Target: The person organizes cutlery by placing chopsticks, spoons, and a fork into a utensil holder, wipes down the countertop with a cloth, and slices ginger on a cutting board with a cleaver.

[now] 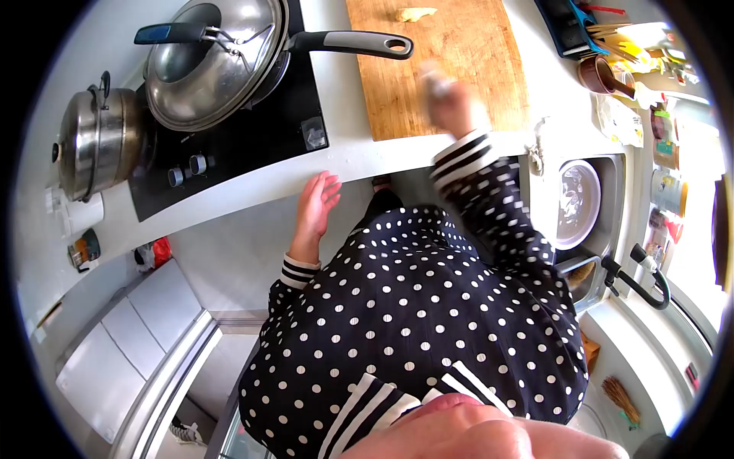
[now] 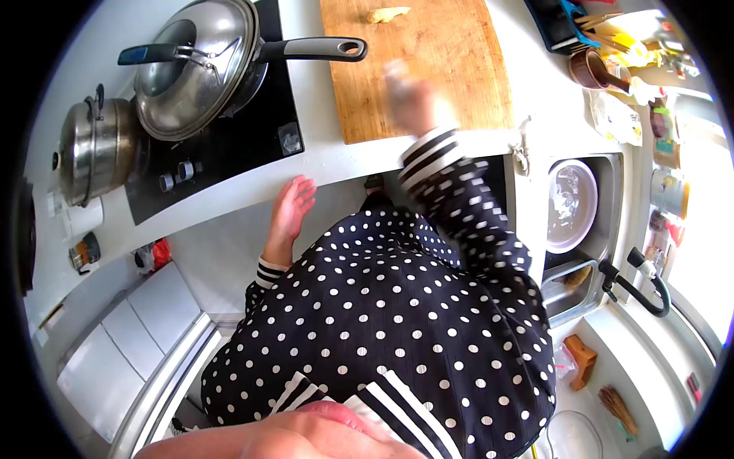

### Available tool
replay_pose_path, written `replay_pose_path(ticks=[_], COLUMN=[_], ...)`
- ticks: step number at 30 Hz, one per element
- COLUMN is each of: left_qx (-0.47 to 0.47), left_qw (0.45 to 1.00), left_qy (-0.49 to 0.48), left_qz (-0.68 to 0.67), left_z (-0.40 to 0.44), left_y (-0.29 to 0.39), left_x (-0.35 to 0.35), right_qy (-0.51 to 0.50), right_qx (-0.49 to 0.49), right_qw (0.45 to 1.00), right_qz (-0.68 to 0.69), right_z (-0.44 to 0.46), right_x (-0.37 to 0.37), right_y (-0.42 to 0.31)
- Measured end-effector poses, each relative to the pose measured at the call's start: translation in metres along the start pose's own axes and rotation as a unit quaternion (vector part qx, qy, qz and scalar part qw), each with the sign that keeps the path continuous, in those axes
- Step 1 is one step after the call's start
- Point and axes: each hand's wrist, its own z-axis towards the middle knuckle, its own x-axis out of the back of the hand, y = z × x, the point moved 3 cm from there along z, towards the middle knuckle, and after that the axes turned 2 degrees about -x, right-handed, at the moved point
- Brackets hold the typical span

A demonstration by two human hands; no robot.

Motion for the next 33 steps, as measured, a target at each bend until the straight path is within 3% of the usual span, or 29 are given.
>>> replay_pose_path(ticks=[1, 2, 4, 5, 6, 7, 8, 10, 11, 12, 13, 14, 16, 18, 19, 20, 21, 22, 23, 24, 25, 27, 28, 29, 30, 31, 32, 33], left_qx=[0.0, -0.002, -0.004, -0.007, -0.025, -0.04, -0.051, -0.05, -0.06, -0.073, -0.094, -0.113, -0.138, -0.143, -0.144, -0.141, -0.139, -0.135, -0.142, -0.151, -0.163, -0.177, -0.179, -0.181, -0.177, -0.183, -0.187, -0.19], left_qw=[1.0, 1.0, 1.0, 1.0, 0.999, 0.998, 0.997, 0.997, 0.996, 0.996, 0.994, 0.992, 0.987, 0.986, 0.986, 0.986, 0.985, 0.986, 0.986, 0.985, 0.984, 0.981, 0.98, 0.98, 0.981, 0.98, 0.979, 0.978], left_qy=[0.0, -0.001, -0.002, -0.002, 0.0, 0.002, 0.004, 0.006, 0.004, -0.009, -0.005, -0.003, 0.01, 0.02, 0.021, 0.022, 0.022, 0.023, 0.023, 0.022, 0.02, 0.01, 0.01, 0.011, 0.002, -0.006, -0.011, -0.016], left_qz=[-0.003, -0.006, 0.008, 0.016, 0.028, 0.039, 0.053, 0.061, 0.063, 0.049, 0.055, 0.062, 0.08, 0.083, 0.086, 0.091, 0.095, 0.098, 0.088, 0.078, 0.067, 0.08, 0.082, 0.086, 0.074, 0.076, 0.077, 0.081], left_z=[0.004, 0.007, 0.004, 0.003, 0.006, 0.007, 0.005, 0.006, 0.012, 0.014, 0.015, 0.015, 0.017, 0.021, 0.02, 0.02, 0.021, 0.02, 0.019, 0.019, 0.02, 0.023, 0.023, 0.023, 0.025, 0.026, 0.024, 0.021], left_y=[0.0, -0.001, 0.001, 0.003, 0.006, 0.006, 0.004, 0.008, 0.015, 0.02, 0.027, 0.033, 0.043, 0.044, 0.045, 0.046, 0.046, 0.044, 0.044, 0.045, 0.049, 0.059, 0.062, 0.065, 0.064, 0.067, 0.069, 0.07], left_x=[0.001, 0.001, -0.002, -0.005, -0.006, -0.008, -0.009, -0.017, -0.023, -0.027, -0.028, -0.029, -0.031, -0.028, -0.028, -0.029, -0.031, -0.034, -0.035, -0.038, -0.041, -0.043, -0.045, -0.045, -0.046, -0.048, -0.048, -0.048], right_qy=[0.075, 0.076, 0.219, 0.181, 0.155, 0.16, 0.157, 0.08, -0.061, -0.015, -0.056, -0.097, -0.024, 0.114, 0.13, 0.043, 0.238, 0.041, 0.086, -0.065, -0.077, -0.072, -0.179, -0.273, -0.172, -0.013, 0.144, 0.208], right_qx=[-0.016, -0.099, -0.161, -0.146, -0.121, -0.032, 0.124, 0.309, 0.38, 0.323, 0.286, 0.228, 0.11, 0.052, 0.037, 0.056, 0.246, 0.296, 0.436, 0.364, 0.322, 0.325, 0.16, -0.017, -0.03, -0.076, -0.119, -0.115], right_qw=[0.997, 0.992, 0.949, 0.972, 0.959, 0.91, 0.892, 0.853, 0.88, 0.946, 0.953, 0.938, 0.914, 0.989, 0.964, 0.963, 0.89, 0.94, 0.888, 0.925, 0.935, 0.94, 0.964, 0.914, 0.955, 0.921, 0.84, 0.821], right_qz=[-0.02, 0.024, 0.16, -0.022, -0.205, -0.382, -0.405, -0.412, -0.279, 0.039, 0.086, 0.242, 0.39, 0.08, -0.228, -0.26, -0.302, -0.162, -0.116, -0.088, -0.128, -0.072, 0.116, 0.299, 0.238, 0.383, 0.509, 0.519], right_z=[0.023, 0.049, 0.057, 0.058, 0.054, 0.043, 0.014, -0.017, -0.037, -0.069, -0.067, -0.028, 0.019, 0.025, 0.017, -0.004, 0.005, -0.01, -0.048, -0.065, -0.066, -0.03, 0.002, 0.029, 0.047, 0.096, 0.129, 0.128], right_x=[0.023, 0.04, 0.039, 0.021, 0.007, -0.035, -0.065, -0.165, -0.174, -0.115, -0.108, -0.143, -0.139, -0.074, -0.052, -0.051, -0.121, -0.14, -0.124, -0.114, -0.108, -0.089, -0.072, -0.05, -0.007, 0.004, 0.004, 0.021], right_y=[0.024, 0.056, 0.085, 0.084, 0.073, 0.052, 0.02, -0.001, -0.018, -0.045, -0.042, -0.004, 0.057, 0.056, 0.044, 0.005, 0.018, -0.011, -0.036, -0.057, -0.067, -0.05, -0.027, 0.0, 0.035, 0.11, 0.174, 0.191])
